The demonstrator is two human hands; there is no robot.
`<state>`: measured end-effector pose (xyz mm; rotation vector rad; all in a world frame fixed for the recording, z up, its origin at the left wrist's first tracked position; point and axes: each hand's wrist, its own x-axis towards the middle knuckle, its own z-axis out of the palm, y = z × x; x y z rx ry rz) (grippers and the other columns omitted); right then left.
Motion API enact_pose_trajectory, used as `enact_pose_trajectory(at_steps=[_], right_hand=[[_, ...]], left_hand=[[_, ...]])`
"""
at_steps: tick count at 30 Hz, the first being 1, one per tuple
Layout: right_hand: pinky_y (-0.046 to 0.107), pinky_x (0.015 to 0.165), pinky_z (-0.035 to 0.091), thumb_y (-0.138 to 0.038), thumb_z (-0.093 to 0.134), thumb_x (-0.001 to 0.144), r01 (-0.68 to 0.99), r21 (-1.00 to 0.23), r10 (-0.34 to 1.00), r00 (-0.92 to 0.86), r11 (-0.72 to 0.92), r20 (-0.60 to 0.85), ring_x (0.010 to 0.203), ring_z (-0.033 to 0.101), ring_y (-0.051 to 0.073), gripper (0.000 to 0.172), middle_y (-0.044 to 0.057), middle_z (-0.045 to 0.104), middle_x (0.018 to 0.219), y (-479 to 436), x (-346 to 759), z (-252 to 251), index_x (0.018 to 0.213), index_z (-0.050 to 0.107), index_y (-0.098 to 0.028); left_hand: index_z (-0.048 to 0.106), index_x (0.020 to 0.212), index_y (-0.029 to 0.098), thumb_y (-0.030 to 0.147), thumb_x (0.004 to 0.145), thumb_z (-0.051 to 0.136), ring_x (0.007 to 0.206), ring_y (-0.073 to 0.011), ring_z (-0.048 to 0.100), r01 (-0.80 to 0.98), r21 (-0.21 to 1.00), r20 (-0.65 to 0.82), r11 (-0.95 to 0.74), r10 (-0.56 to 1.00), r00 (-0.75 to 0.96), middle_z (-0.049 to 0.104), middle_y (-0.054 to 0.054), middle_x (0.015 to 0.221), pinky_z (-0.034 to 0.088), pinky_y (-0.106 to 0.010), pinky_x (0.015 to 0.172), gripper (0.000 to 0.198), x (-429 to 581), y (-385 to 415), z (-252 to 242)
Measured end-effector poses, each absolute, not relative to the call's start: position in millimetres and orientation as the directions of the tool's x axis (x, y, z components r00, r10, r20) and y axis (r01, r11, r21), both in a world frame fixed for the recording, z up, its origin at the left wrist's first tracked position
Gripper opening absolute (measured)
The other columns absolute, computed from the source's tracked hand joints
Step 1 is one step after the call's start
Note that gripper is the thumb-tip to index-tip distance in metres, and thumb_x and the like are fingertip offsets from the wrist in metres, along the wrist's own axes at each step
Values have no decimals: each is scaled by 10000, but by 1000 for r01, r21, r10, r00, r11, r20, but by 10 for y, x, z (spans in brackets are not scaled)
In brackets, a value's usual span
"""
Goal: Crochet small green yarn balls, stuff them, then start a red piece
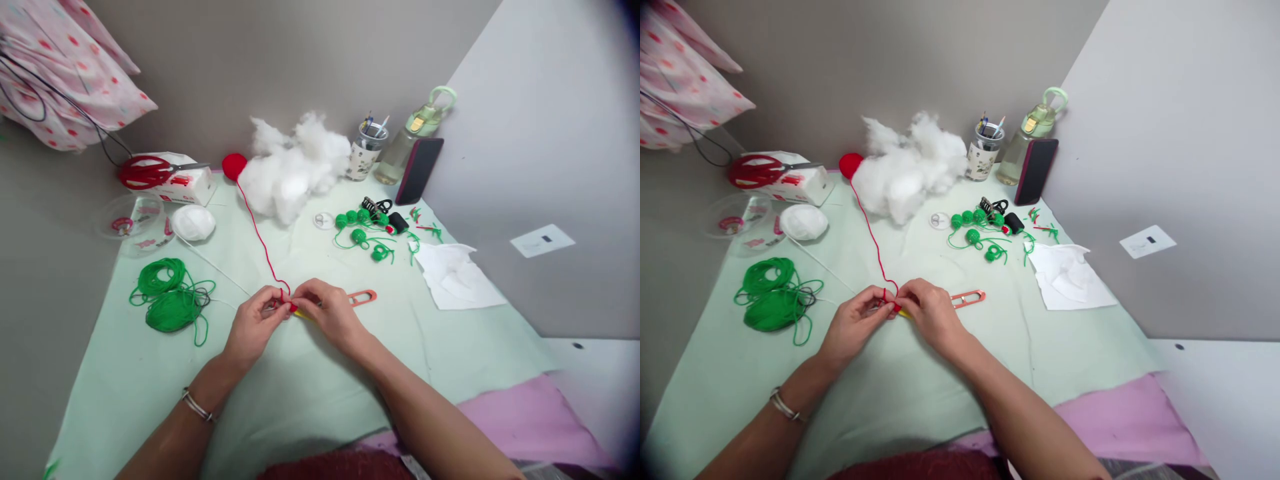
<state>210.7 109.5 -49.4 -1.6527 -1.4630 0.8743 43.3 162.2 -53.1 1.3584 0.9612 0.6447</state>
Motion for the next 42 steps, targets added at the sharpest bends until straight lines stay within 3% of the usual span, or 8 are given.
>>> enact_pose_trajectory(at_steps=[6,12,30,36,42], right_hand=[[241,629,444,-214,684,883,349,-928,985,148,-133,-85,649,590,123,94,-15,685,717,1100,2103,-479,795,705,-192],[251,664,456,-157,645,900,401,-914,994,108,-58,-16,731,624,133,112,20,703,848,1086,2109,-512,876,748,-196],[257,695,460,-124,627,921,476,-877,996,80,-67,-33,753,634,141,157,19,711,836,1078,2088,-453,826,733,-190],[263,695,474,-223,677,913,413,-908,997,53,-77,-60,753,637,148,37,11,711,834,1065,2081,-401,906,702,-196],[261,700,476,-143,625,917,381,-922,997,46,-73,-59,751,636,144,70,0,697,818,1068,2102,-464,913,667,-199]], left_hand=[[660,802,195,355,801,734,755,-168,685,117,983,-182,143,860,477,682,-9,801,616,-308,772,176,437,1627,-541],[659,797,189,342,791,748,749,-159,680,94,984,-177,150,865,469,672,-5,798,622,-295,752,178,444,1620,-555],[700,843,197,306,834,716,818,-171,662,86,996,-63,27,890,451,626,-17,863,614,-288,792,110,437,1577,-622],[654,846,200,300,854,689,848,-174,648,141,989,-105,44,880,463,627,-18,877,577,-285,806,106,417,1607,-592],[679,802,188,339,860,689,991,-208,640,168,982,-166,87,820,548,657,-66,1035,550,-312,903,162,364,1669,-522]])
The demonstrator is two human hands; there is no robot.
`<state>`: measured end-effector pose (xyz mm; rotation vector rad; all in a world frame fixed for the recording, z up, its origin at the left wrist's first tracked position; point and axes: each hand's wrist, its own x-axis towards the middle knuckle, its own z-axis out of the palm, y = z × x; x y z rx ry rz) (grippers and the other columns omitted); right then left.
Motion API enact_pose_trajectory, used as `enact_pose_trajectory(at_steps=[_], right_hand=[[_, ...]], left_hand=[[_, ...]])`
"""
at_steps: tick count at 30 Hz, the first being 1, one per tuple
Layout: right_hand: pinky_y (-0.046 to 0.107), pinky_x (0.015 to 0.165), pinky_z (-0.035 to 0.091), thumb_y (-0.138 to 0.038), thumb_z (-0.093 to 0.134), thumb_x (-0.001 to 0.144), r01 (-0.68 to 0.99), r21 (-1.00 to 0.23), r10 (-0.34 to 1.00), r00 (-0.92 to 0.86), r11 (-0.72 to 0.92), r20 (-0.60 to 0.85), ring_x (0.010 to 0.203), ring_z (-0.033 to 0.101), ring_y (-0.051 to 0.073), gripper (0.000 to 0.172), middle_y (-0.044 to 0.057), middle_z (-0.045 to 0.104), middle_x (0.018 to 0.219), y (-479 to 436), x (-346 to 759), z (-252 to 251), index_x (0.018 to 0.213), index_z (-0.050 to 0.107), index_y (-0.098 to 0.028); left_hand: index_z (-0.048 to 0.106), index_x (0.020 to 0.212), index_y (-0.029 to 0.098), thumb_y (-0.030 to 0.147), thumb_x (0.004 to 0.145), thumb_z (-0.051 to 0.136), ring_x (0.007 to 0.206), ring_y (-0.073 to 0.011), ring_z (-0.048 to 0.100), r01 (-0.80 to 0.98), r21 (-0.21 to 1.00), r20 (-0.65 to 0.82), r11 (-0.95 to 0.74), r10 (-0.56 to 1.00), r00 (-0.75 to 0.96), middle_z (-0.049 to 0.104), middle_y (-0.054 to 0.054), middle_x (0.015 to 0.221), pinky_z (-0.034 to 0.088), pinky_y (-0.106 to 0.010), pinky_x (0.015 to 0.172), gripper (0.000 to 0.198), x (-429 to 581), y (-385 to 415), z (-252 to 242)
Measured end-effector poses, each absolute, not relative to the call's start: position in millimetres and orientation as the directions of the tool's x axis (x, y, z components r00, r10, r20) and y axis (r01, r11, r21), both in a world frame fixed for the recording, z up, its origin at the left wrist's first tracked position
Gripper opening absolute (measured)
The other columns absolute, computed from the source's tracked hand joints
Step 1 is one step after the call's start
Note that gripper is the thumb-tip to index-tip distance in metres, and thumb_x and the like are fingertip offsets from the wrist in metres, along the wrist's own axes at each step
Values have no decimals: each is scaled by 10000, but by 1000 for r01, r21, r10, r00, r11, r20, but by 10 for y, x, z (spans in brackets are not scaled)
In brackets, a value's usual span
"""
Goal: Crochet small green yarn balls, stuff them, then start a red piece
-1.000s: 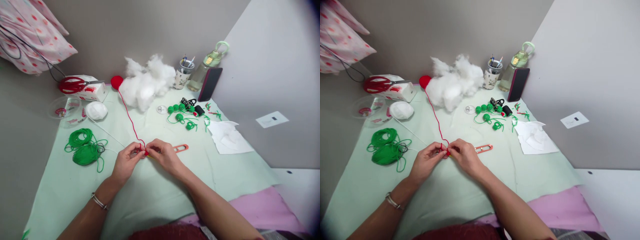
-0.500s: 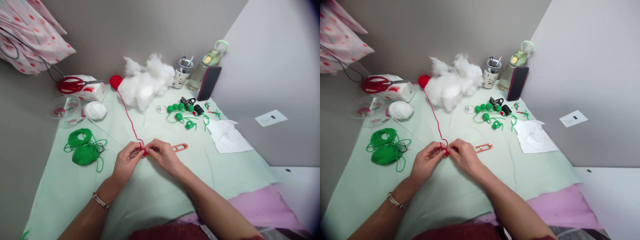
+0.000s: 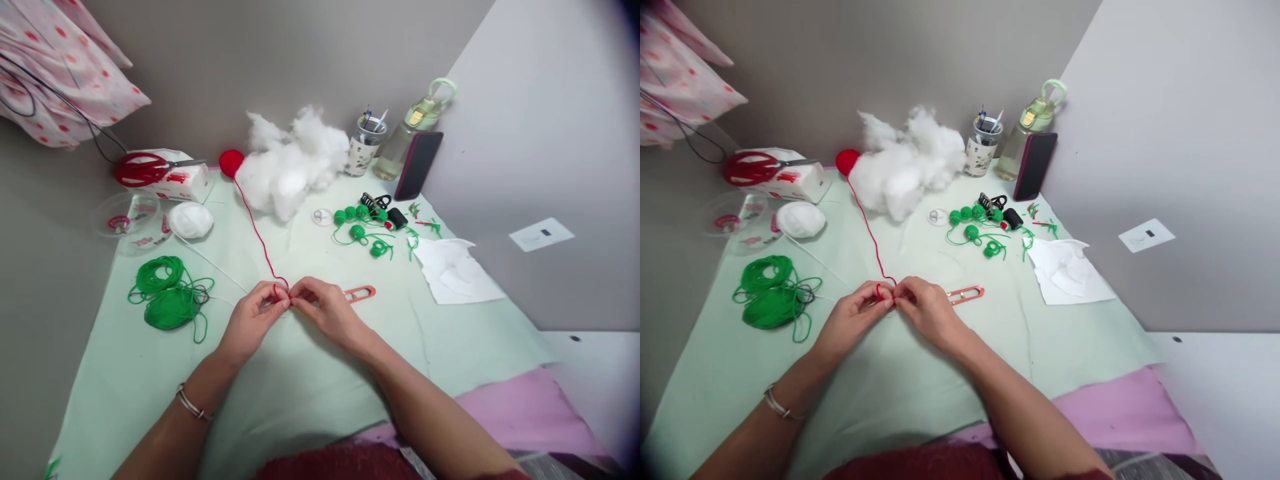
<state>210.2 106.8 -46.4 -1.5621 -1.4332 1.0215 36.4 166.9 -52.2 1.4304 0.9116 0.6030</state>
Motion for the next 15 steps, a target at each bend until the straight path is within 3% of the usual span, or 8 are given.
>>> enact_pose_trajectory(at_steps=[15], right_hand=[[303,793,542,-131,637,920,388,-921,998,29,41,56,872,657,170,99,55,667,979,1059,2109,-521,870,675,-207]], left_hand=[[700,803,185,352,862,693,961,-206,624,159,981,-179,111,829,530,674,-62,999,481,-309,888,178,366,1684,-564]])
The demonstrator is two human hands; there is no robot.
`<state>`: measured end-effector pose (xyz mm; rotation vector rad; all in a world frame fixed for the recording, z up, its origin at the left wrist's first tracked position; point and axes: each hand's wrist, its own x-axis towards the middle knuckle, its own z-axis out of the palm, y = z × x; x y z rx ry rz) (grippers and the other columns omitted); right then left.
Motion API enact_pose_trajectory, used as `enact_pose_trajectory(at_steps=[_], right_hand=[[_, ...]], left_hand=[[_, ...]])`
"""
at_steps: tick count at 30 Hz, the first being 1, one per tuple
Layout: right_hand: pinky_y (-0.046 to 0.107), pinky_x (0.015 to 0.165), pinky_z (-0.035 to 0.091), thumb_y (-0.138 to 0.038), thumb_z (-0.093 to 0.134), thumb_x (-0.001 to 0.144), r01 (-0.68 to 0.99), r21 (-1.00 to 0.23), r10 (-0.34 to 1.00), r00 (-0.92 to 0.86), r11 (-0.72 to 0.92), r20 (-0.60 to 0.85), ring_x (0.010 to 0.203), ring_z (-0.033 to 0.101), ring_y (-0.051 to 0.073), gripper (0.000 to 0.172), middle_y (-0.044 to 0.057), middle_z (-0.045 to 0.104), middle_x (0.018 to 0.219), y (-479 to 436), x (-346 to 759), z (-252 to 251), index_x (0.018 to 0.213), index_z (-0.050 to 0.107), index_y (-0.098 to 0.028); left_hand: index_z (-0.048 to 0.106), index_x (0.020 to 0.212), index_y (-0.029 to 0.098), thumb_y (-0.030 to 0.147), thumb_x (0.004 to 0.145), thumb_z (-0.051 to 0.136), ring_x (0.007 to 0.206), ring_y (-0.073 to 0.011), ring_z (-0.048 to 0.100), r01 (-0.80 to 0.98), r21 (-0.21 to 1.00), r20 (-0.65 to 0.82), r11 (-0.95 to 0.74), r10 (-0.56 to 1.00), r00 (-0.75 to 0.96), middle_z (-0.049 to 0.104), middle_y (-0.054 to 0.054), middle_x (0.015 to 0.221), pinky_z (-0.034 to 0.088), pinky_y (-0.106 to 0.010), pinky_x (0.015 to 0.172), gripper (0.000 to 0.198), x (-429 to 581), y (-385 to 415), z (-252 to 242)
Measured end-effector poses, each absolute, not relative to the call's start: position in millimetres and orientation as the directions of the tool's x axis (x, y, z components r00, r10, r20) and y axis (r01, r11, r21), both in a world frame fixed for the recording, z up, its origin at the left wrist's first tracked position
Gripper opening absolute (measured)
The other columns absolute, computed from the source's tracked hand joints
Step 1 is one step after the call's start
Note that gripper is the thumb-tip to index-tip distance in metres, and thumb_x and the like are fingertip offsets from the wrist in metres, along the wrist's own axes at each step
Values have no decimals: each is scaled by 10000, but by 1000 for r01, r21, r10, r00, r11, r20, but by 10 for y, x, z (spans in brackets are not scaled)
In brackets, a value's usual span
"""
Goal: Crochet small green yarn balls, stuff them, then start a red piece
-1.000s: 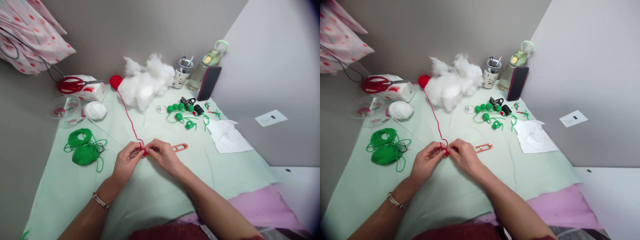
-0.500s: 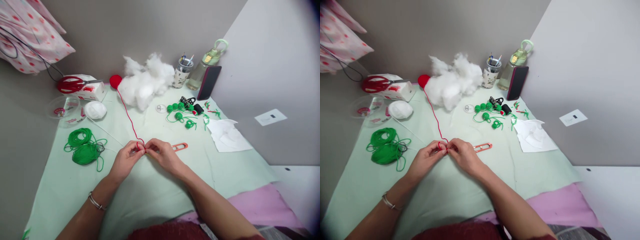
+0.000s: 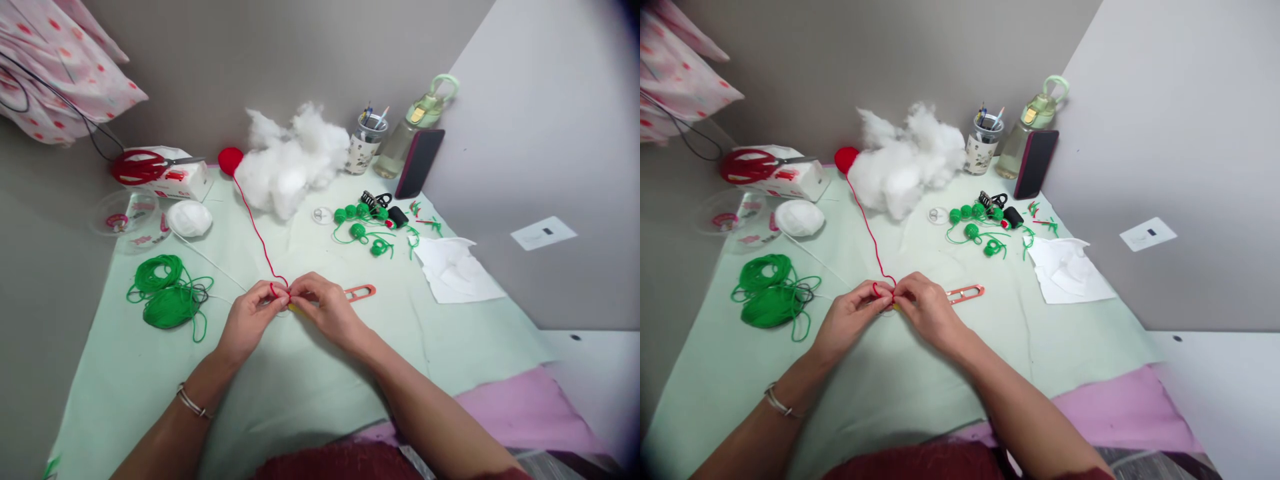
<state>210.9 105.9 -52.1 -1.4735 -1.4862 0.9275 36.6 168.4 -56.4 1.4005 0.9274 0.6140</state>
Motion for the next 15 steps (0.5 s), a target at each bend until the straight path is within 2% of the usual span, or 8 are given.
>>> enact_pose_trajectory(at_steps=[3,7,15], right_hand=[[292,768,535,-98,592,917,409,-912,997,48,39,64,849,648,165,145,51,664,939,1065,2089,-521,843,659,-202],[287,761,536,-98,599,869,388,-921,994,94,10,51,803,640,155,114,32,654,882,1065,2067,-497,820,619,-199],[292,761,534,-128,588,840,313,-947,991,129,-67,-28,789,644,154,79,23,662,863,1074,2059,-477,804,609,-195]], left_hand=[[688,785,184,337,856,701,911,-192,618,154,981,-180,115,833,523,665,-44,939,477,-302,866,169,375,1671,-556],[649,798,187,318,843,700,867,-179,619,133,981,-189,141,843,504,645,-21,879,493,-303,847,147,396,1656,-574],[566,831,194,337,847,698,884,-176,667,80,973,-229,218,842,488,701,-53,1027,547,-320,826,195,402,1655,-616]])
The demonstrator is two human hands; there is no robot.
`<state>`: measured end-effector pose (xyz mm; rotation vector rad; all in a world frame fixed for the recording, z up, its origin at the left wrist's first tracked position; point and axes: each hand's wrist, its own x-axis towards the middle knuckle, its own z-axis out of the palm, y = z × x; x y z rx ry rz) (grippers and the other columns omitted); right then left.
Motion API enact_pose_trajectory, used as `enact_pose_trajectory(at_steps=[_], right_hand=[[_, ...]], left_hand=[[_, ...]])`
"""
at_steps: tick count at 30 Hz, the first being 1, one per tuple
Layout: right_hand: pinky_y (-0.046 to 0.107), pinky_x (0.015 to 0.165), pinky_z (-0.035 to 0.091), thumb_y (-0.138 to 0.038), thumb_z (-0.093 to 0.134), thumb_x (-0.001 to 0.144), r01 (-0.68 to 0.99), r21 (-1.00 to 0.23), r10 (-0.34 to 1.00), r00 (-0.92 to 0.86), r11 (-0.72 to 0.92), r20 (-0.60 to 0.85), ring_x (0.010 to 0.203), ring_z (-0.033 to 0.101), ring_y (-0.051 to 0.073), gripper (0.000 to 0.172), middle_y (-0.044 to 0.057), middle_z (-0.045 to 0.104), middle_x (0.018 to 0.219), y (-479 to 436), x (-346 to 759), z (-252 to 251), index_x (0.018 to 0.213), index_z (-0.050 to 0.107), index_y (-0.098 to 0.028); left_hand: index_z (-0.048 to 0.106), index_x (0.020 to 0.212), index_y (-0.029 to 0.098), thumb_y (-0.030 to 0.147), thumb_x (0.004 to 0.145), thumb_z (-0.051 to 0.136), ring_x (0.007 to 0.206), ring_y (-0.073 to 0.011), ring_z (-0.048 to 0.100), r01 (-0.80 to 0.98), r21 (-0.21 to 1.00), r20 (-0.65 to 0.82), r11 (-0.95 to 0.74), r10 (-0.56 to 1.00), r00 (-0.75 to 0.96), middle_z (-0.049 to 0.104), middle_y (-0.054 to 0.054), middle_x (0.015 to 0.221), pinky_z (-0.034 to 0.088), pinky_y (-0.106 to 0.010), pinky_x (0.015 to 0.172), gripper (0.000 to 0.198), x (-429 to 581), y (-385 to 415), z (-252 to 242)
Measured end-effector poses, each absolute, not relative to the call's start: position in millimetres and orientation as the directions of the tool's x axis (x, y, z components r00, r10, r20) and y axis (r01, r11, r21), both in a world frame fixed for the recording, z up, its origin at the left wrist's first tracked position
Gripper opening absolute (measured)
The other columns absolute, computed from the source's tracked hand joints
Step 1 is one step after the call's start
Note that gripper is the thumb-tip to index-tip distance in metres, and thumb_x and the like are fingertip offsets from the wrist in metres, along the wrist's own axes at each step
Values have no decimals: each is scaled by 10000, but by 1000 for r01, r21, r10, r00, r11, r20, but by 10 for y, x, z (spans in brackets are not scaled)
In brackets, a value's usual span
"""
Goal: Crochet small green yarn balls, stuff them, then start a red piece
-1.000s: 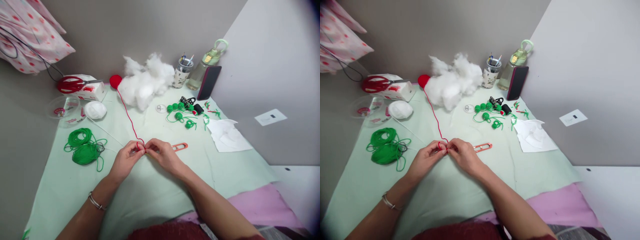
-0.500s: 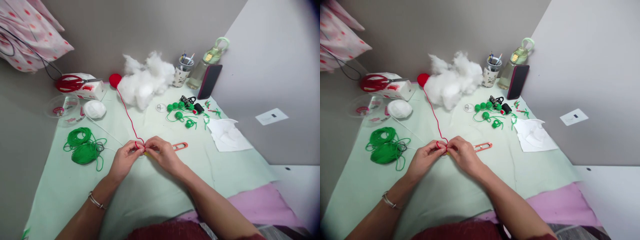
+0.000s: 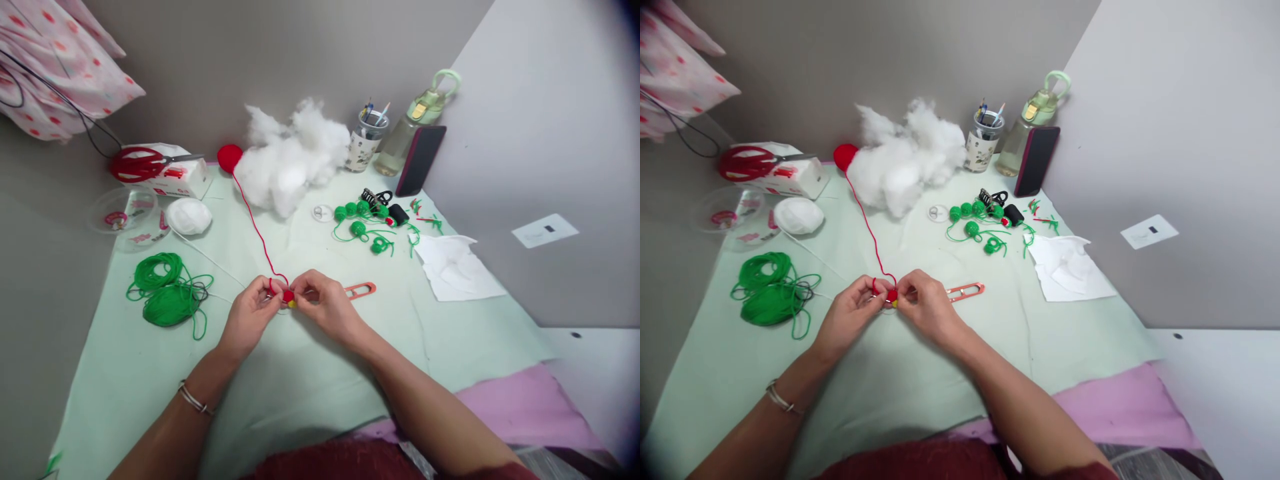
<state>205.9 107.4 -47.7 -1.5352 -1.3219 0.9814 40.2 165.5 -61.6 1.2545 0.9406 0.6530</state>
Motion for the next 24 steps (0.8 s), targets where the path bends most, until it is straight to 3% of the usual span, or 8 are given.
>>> enact_pose_trajectory(at_steps=[7,10,17,24], right_hand=[[292,759,527,-140,601,857,366,-930,993,117,-29,15,790,623,156,87,20,635,853,1074,2062,-491,796,596,-202],[290,756,524,-141,615,861,374,-927,994,112,-22,21,792,620,156,87,20,630,854,1075,2065,-508,803,598,-204],[275,742,505,-104,597,859,389,-921,995,96,-5,35,788,611,148,115,19,631,868,1075,2066,-502,801,596,-203],[274,717,473,-63,573,817,421,-907,994,94,6,50,763,586,147,165,15,618,852,1071,2053,-446,748,541,-209]], left_hand=[[617,883,189,369,851,741,866,-170,657,72,968,-242,239,830,503,686,-25,915,534,-304,822,220,402,1654,-583],[604,899,198,347,800,796,863,-166,659,56,967,-243,250,823,513,681,-17,938,531,-290,800,263,409,1638,-599],[654,854,191,314,839,747,878,-162,627,60,975,-215,215,832,511,672,-15,905,499,-282,845,155,401,1645,-606],[609,785,191,306,813,741,942,-196,662,44,968,-234,246,834,499,716,-52,993,519,-327,885,178,415,1648,-572]])
